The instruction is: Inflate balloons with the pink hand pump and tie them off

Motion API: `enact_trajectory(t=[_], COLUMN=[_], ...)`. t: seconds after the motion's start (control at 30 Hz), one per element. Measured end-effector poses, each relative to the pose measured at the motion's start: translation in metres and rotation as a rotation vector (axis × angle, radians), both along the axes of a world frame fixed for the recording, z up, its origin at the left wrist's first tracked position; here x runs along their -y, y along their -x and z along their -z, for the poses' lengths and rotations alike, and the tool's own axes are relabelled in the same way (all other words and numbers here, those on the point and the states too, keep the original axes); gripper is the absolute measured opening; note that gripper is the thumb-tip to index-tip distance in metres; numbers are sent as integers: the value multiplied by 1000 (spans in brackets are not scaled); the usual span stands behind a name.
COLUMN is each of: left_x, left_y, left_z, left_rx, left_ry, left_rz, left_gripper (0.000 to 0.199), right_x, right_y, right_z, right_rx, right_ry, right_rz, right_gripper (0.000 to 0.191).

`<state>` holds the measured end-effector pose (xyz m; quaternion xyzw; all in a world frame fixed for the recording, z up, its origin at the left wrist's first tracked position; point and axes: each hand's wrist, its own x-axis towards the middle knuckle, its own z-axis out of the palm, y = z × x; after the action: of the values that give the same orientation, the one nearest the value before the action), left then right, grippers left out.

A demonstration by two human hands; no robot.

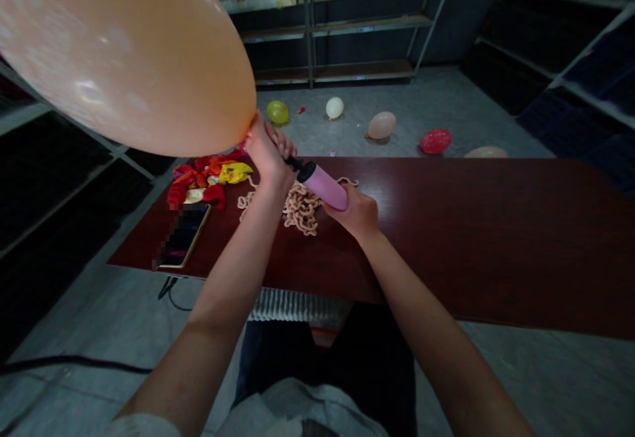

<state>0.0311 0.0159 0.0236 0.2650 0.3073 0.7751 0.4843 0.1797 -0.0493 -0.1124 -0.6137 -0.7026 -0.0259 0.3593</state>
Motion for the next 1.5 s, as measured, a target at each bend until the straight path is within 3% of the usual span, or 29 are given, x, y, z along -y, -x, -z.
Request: enact_trajectory(t=[0.1,0.2,0.57,0.77,0.97,1.17,1.33,1.5], left_x=[0,-1,11,15,14,10,7,-2], left_y=[-10,-4,41,74,101,113,90,44], left_z=[14,17,32,29,11,-29,-61,-65], left_rx=[19,56,198,253,284,241,143,54], left_ry=[49,43,77,101,89,78,-36,-85], left_rz=[12,-4,-23,-79,-107,-68,-50,-18], left_gripper=[51,51,48,42,42,45,49,51], right_x=[-1,-1,3,5,6,6,6,4], right_y=[-1,-1,0,0,-1,0,2,-4], right_z=[0,0,2,2,1,4,7,7], right_rx=[-11,-4,133,223,240,136,90,14], right_ry=[17,18,-58,-64,-74,-129,-141,-149], right_rz=[11,4,-92,-116,-132,-131,-112,-12], right_gripper=[49,51,44,46,41,41,41,40])
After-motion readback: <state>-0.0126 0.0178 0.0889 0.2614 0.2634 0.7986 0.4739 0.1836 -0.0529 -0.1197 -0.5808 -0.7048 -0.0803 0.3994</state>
